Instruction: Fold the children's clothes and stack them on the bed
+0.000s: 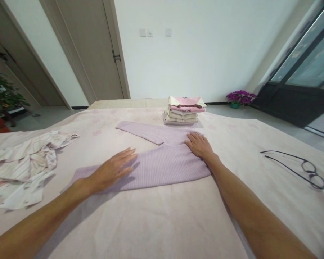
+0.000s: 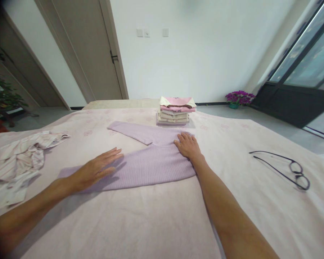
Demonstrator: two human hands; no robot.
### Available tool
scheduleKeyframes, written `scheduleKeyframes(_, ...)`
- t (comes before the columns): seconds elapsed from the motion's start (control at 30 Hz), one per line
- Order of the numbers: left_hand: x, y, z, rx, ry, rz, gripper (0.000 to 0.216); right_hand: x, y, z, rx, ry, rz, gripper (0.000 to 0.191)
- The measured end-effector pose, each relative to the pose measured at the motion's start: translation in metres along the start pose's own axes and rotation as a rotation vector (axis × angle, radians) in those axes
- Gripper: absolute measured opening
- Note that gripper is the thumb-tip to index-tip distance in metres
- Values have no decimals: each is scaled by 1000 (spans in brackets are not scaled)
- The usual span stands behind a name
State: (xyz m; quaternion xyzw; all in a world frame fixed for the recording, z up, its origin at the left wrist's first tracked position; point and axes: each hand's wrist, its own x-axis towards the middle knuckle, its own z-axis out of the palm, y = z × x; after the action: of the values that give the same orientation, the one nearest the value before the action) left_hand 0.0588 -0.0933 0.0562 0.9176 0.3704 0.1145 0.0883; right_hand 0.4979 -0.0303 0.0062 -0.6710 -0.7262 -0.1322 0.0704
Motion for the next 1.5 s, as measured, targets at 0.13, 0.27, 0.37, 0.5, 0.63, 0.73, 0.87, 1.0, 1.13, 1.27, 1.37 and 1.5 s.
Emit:
scheduleKeyframes(0.13,13,13,35,114,-83,132,63,-2,1,0,-15,15,-28,57)
scheduleKeyframes(0.27,8,8,50,229,-74,103,64,2,2,-2,-19,-32,-15,57)
scheduleKeyframes(0.37,5,7,52,268,-44,109,64,4,-13,-11,4,-84,95,59)
scheduleKeyframes(0.5,5,6,53,278,-15,125,65,-16,-71,-31,94,-11,30,60)
scheduleKeyframes(0.63,6,4,55,270,-3,138,66,-56,-124,-40,175,-19,-229,68)
scheduleKeyframes(0.73,4,2,55,271,10,151,65,-76,-116,-37,168,-73,-233,68)
scheduleKeyframes(0.87,-1,0,52,280,-1,150,63,-85,-62,-34,65,-100,-160,67)
scheduleKeyframes(1.0,-11,-3,49,279,-27,137,62,-88,-21,-36,-19,-99,-98,64)
scheduleKeyframes(1.13,-29,-9,42,275,-14,131,62,-83,-21,-45,-43,-98,-47,60)
scheduleKeyframes(1.27,-57,-24,30,281,-45,114,65,-74,-47,-55,-59,-71,-47,59)
scheduleKeyframes(1.37,-84,-44,22,309,-55,59,69,-75,-60,-52,1,-72,-201,62)
scheduleKeyframes(1.5,-124,-74,16,367,-21,-20,75,-79,-49,-39,19,-126,-227,65)
